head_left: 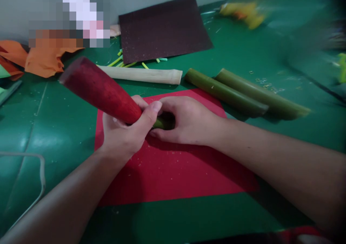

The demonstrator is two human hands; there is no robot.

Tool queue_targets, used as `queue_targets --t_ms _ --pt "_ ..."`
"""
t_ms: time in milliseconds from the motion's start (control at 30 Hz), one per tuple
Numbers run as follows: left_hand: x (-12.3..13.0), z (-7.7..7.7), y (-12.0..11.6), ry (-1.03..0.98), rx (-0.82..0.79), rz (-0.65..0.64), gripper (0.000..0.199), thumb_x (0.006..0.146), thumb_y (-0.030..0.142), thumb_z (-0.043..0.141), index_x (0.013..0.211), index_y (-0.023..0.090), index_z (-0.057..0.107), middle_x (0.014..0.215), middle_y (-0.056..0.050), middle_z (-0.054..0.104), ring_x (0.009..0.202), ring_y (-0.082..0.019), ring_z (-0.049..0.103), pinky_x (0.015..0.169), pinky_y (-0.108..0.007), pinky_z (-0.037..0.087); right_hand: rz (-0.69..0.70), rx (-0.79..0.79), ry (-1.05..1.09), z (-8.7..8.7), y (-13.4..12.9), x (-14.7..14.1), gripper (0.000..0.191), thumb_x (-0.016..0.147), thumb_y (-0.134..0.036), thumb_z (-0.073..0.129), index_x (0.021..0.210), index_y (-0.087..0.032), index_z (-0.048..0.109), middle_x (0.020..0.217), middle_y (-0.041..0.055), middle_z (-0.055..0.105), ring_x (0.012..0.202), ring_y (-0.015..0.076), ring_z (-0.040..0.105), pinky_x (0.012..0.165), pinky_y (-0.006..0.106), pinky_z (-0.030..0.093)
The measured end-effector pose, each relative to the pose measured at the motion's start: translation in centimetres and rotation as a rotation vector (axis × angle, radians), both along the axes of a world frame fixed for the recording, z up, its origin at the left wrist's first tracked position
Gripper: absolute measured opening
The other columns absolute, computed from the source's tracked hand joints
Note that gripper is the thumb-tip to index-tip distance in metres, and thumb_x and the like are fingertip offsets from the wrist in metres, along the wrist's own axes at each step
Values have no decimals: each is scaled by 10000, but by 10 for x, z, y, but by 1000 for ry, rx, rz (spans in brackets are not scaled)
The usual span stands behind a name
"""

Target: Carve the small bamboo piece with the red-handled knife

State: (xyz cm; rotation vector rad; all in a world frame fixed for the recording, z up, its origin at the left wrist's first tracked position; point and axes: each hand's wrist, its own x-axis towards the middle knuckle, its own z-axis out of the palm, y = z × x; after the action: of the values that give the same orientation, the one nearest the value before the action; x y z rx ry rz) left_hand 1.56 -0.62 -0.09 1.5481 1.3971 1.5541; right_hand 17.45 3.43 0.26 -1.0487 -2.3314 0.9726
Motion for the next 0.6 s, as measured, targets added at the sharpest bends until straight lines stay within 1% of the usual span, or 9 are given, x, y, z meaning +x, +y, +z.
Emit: queue_targets --t_ms 133,200,300,367,500,600 --pt "0 -1 3 -16 45 1 295 866 246 768 611 223 622 564 47 607 486 -102 585 485 -236 531 -7 13 -20 1 0 0 169 770 -268 778 867 -164 687 733 -16 631 640 108 463 611 294 285" --pt "0 -1 4 -25 55 -25 352 875 276 766 576 221 589 530 42 575 479 -111 587 482 -246 539 -9 14 -25 1 0 0 175 770 -275 781 877 -165 695 756 -9 647 655 114 481 613 293 295" --pt "0 0 3 -33 63 -58 401 872 277 763 539 217 548 505 40 547 485 -119 606 498 -252 559 -7 14 -34 0 0 0 204 784 -291 775 928 -157 723 825 13 684 702 131 534 623 292 319" --pt "1 0 2 -18 48 -53 380 852 254 774 545 215 554 518 43 562 492 -116 613 502 -247 559 -13 33 -27 -1 -1 0 203 785 -298 775 919 -154 721 818 13 684 701 132 543 624 290 326" --pt "1 0 0 18 4 -22 272 813 208 807 607 220 630 563 57 614 504 -94 595 501 -227 530 -16 68 27 -1 -1 0 163 779 -279 773 844 -158 685 761 -5 660 657 116 528 612 281 326" --pt "-1 1 1 -18 4 26 268 839 286 818 637 228 652 588 55 623 504 -89 566 512 -241 518 16 86 -9 -1 0 1 182 785 -287 777 883 -151 708 788 8 671 667 123 531 614 285 337"
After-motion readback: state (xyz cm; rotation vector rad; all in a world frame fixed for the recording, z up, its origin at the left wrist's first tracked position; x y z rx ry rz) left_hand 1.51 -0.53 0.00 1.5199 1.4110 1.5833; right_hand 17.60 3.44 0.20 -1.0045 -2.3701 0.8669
